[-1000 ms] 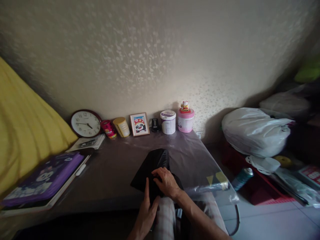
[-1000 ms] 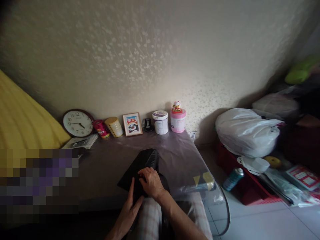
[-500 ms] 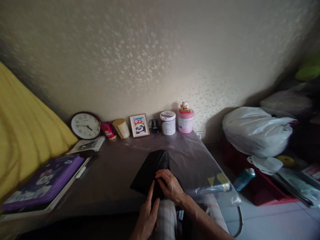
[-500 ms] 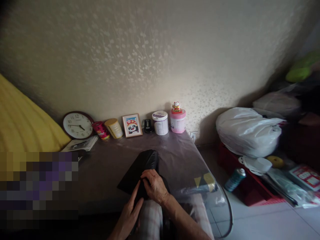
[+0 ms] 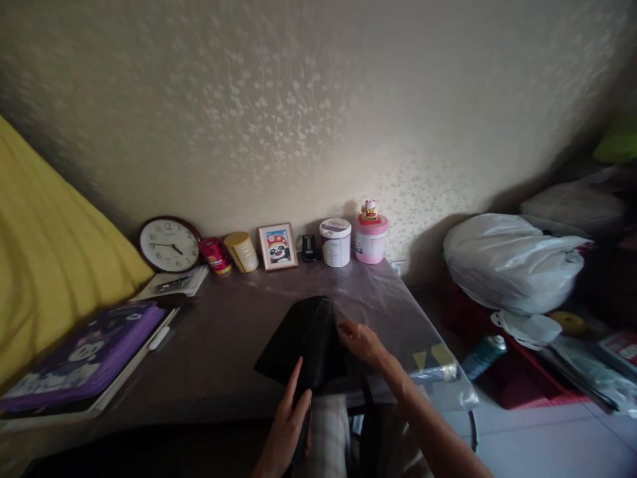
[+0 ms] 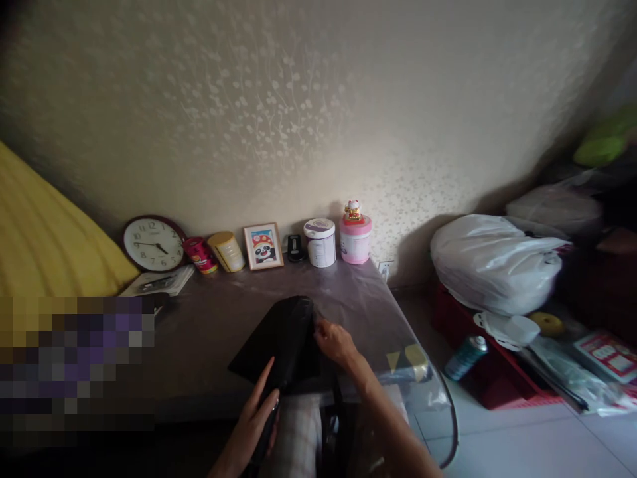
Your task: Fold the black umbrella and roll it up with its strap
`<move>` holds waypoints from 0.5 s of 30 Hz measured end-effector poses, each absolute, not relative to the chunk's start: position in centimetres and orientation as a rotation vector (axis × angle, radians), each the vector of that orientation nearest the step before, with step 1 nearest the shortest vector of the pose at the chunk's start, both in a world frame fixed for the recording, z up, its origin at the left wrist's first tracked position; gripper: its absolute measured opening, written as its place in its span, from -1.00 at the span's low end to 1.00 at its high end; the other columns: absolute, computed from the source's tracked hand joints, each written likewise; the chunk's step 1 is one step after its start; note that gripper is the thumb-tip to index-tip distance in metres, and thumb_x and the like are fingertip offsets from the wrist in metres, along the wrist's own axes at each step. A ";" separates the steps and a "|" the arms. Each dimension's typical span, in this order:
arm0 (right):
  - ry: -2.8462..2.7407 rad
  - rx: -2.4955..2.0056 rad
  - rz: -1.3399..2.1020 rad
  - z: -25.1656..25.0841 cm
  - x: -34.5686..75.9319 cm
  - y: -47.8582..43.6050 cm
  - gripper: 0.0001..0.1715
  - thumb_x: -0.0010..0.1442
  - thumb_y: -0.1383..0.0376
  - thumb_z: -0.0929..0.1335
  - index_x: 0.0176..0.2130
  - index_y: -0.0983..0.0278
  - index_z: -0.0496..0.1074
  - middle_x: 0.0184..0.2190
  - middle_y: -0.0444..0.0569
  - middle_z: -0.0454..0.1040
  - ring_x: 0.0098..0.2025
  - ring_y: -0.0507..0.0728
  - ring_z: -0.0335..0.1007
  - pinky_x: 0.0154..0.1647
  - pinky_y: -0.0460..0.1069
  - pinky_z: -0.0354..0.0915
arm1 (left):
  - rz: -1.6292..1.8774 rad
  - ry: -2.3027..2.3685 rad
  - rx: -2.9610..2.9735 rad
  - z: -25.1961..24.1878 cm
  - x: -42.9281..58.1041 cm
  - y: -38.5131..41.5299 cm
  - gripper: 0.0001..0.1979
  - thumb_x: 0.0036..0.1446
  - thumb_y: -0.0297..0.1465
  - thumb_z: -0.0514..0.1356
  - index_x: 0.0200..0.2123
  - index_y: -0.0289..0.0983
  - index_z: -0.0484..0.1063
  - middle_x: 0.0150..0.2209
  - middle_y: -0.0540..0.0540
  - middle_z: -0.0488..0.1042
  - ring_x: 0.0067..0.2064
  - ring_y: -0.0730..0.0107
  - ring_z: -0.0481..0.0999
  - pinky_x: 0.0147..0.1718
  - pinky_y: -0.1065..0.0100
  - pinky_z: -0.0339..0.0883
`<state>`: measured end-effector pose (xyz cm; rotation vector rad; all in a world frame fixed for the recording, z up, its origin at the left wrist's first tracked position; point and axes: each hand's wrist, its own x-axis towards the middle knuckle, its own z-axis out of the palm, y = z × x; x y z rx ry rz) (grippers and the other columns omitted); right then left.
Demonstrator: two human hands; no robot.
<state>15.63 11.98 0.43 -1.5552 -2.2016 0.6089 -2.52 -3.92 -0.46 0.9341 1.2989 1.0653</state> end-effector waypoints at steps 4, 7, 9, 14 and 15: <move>-2.282 -1.566 0.690 0.5 15.6 10.3 -0.61 0.09 0.37 0.25 -0.06 0.25 0.38 -0.27 -0.04 0.56 -0.22 0.09 0.46 -0.29 -0.12 0.21 | 1.029 1.308 0.933 0.6 -2.1 -4.1 -0.24 0.13 -0.02 0.01 0.28 -0.08 -0.29 -0.75 0.21 0.16 -0.76 0.52 0.19 -0.79 0.53 0.12; -2.280 -1.577 0.669 0.5 15.8 10.5 -0.58 0.10 0.45 0.20 -0.04 0.28 0.37 -0.27 -0.01 0.56 -0.19 0.10 0.46 -0.27 -0.12 0.21 | 1.046 1.295 0.914 1.3 -2.0 -4.2 -0.25 0.13 -0.03 0.01 0.28 -0.04 -0.29 -0.74 0.21 0.15 -0.75 0.53 0.19 -0.80 0.54 0.14; -2.261 -1.594 0.660 0.4 16.2 10.8 -0.57 0.11 0.45 0.18 -0.03 0.30 0.37 -0.25 0.02 0.56 -0.18 0.10 0.46 -0.24 -0.11 0.22 | 1.064 1.285 0.892 1.5 -2.1 -4.2 -0.25 0.12 -0.03 0.03 0.27 -0.02 -0.28 -0.71 0.21 0.17 -0.74 0.55 0.19 -0.80 0.55 0.15; -2.265 -1.622 0.669 0.3 17.0 10.8 -0.61 0.12 0.45 0.19 -0.10 0.28 0.44 -0.21 0.00 0.55 -0.14 0.10 0.45 -0.19 -0.12 0.23 | 1.103 1.275 0.828 1.4 -2.2 -4.2 -0.20 0.07 -0.01 0.08 0.27 -0.01 -0.27 -0.64 0.18 0.23 -0.74 0.58 0.20 -0.81 0.56 0.13; -2.259 -1.634 0.662 0.4 16.9 10.7 -0.61 0.12 0.45 0.19 -0.11 0.28 0.45 -0.20 0.01 0.55 -0.13 0.10 0.45 -0.18 -0.11 0.23 | 1.106 1.268 0.821 1.3 -2.2 -4.2 -0.21 0.08 -0.01 0.08 0.27 0.00 -0.27 -0.63 0.18 0.24 -0.74 0.59 0.21 -0.81 0.56 0.13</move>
